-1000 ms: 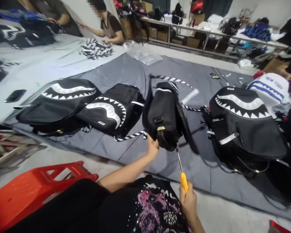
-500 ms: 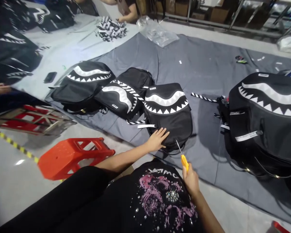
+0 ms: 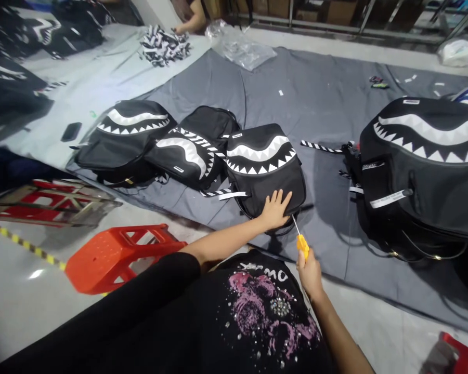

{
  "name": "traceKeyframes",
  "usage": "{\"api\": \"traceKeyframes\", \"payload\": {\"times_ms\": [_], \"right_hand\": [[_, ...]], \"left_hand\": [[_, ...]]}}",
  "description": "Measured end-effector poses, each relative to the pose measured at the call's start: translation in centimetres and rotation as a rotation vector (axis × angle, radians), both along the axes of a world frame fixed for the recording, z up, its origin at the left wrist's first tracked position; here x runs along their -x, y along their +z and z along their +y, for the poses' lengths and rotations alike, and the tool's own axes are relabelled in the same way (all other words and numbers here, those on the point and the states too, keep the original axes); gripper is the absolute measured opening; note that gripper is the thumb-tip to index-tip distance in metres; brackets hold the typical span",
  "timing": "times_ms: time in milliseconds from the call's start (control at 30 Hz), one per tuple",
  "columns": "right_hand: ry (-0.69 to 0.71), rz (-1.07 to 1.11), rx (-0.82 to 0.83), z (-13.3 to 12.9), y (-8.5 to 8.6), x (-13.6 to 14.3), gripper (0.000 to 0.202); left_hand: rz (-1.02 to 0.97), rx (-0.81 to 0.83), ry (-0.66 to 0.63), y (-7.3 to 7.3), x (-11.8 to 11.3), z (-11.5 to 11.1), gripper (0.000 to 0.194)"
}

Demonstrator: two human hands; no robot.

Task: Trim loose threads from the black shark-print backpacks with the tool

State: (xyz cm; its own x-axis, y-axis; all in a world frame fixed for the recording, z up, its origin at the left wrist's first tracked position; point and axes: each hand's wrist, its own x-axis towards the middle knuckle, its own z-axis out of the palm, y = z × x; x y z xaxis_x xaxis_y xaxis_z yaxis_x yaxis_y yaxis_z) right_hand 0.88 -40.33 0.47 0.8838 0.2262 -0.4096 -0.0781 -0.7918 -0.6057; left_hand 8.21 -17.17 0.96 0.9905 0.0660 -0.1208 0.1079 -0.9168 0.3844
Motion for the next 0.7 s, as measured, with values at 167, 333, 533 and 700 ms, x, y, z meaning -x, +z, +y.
{"api": "traceKeyframes", "payload": {"times_ms": [167, 333, 533, 700], "right_hand": [[-0.002, 0.015, -0.11, 0.8, 0.2, -0.6, 0.044], [-0.015, -0.011, -0.154, 1.5, 0.4, -0.9, 0.043], [0.044, -0.1, -0.134, 2.5, 1.8, -1.8, 0.047], [0.122, -0.167, 0.138, 3.4, 5.5, -5.8, 0.054]], "left_hand": [[0.005, -0.013, 0.081, 2.2, 0.0, 2.4, 0.059], [-0.174, 0.04, 0.184, 2.5, 5.0, 6.0, 0.048], [-0.479, 0.124, 0.36, 5.2, 4.4, 9.5, 0.02], [-0.654, -0.004, 0.253, 10.2, 0.8, 10.7, 0.022]]}}
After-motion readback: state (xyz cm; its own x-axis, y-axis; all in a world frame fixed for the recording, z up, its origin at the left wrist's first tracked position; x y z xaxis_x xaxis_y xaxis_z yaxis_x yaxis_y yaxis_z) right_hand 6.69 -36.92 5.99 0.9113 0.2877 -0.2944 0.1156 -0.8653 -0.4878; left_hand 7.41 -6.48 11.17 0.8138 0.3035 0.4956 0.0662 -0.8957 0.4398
